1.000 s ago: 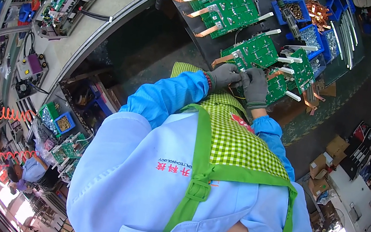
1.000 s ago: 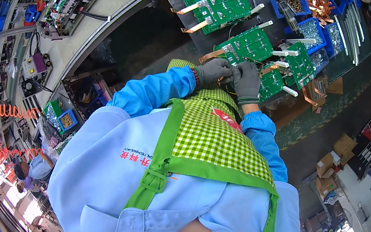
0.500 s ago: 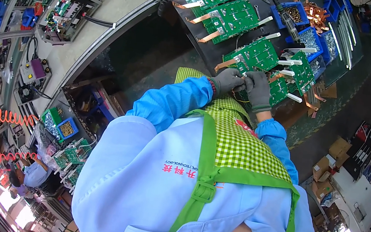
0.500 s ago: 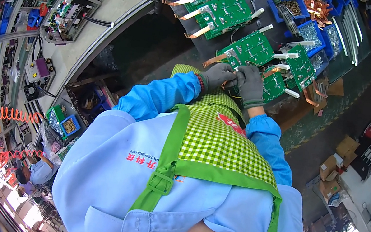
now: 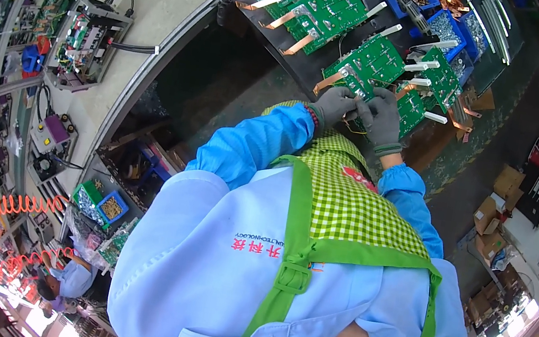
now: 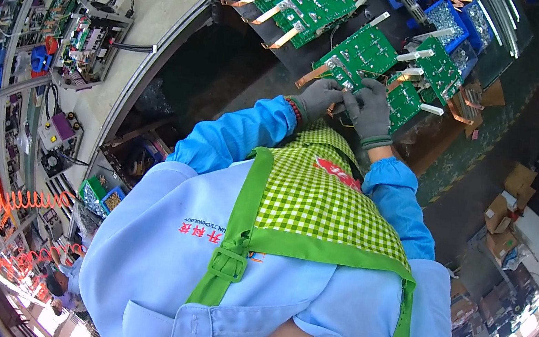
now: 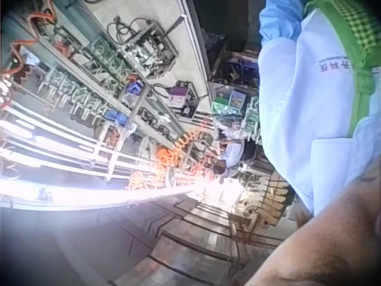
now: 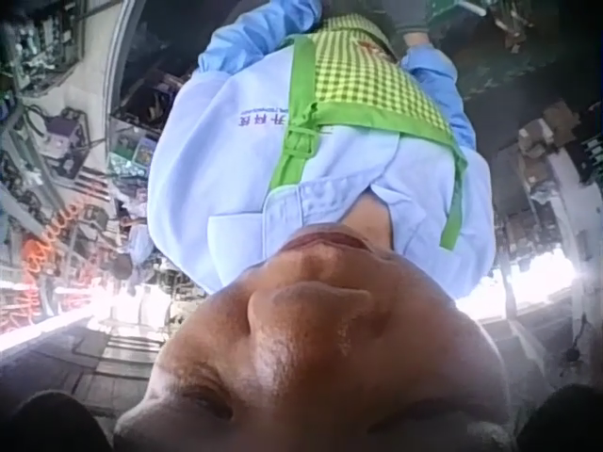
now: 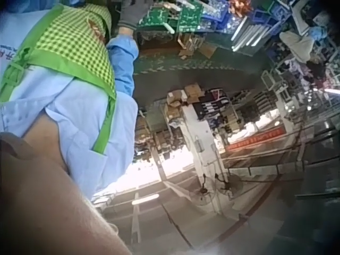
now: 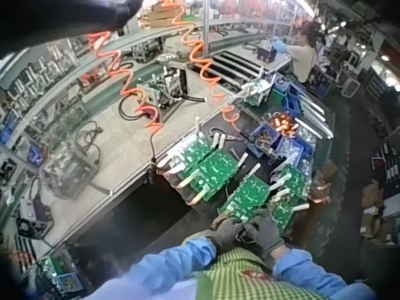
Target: The recorder is assembling copper strips and components onto circuit board panels at a factory workbench.
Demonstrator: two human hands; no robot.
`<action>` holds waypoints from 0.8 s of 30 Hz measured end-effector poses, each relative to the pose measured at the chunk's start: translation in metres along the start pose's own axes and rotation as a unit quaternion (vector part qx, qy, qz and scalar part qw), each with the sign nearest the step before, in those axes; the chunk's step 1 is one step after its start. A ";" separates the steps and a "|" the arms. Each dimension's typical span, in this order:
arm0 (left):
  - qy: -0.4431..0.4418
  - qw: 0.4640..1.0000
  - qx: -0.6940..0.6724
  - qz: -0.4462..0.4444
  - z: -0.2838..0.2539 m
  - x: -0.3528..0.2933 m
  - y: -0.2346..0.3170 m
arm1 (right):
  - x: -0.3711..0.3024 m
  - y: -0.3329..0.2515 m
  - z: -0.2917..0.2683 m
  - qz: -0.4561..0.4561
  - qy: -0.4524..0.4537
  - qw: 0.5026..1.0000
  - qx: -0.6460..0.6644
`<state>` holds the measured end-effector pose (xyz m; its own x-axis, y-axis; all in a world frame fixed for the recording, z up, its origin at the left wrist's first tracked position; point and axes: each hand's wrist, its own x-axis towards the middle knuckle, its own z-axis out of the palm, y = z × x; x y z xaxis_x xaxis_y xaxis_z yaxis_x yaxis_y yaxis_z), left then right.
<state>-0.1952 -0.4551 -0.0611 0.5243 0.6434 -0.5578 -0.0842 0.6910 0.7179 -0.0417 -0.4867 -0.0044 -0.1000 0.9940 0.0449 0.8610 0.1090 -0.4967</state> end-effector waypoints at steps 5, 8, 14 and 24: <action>-0.035 0.998 -0.053 -0.018 -0.004 0.007 -0.006 | -0.003 -0.005 0.001 -0.020 0.064 0.998 0.022; -0.025 0.998 -0.061 -0.016 -0.002 -0.003 0.009 | -0.007 -0.003 0.003 0.032 0.015 0.999 0.008; -0.055 0.996 -0.065 -0.008 -0.013 0.005 -0.003 | -0.002 -0.008 -0.001 0.015 0.033 0.999 0.017; -0.059 0.921 -0.351 -0.156 -0.038 -0.042 -0.022 | 0.043 0.030 -0.030 0.008 0.047 0.989 -0.140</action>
<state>-0.2480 -0.4847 -0.0691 0.7007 0.3655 -0.6126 -0.4199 0.9056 0.0600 -0.0055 -0.4402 0.0086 -0.0499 0.9908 0.1262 0.9677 0.0792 -0.2394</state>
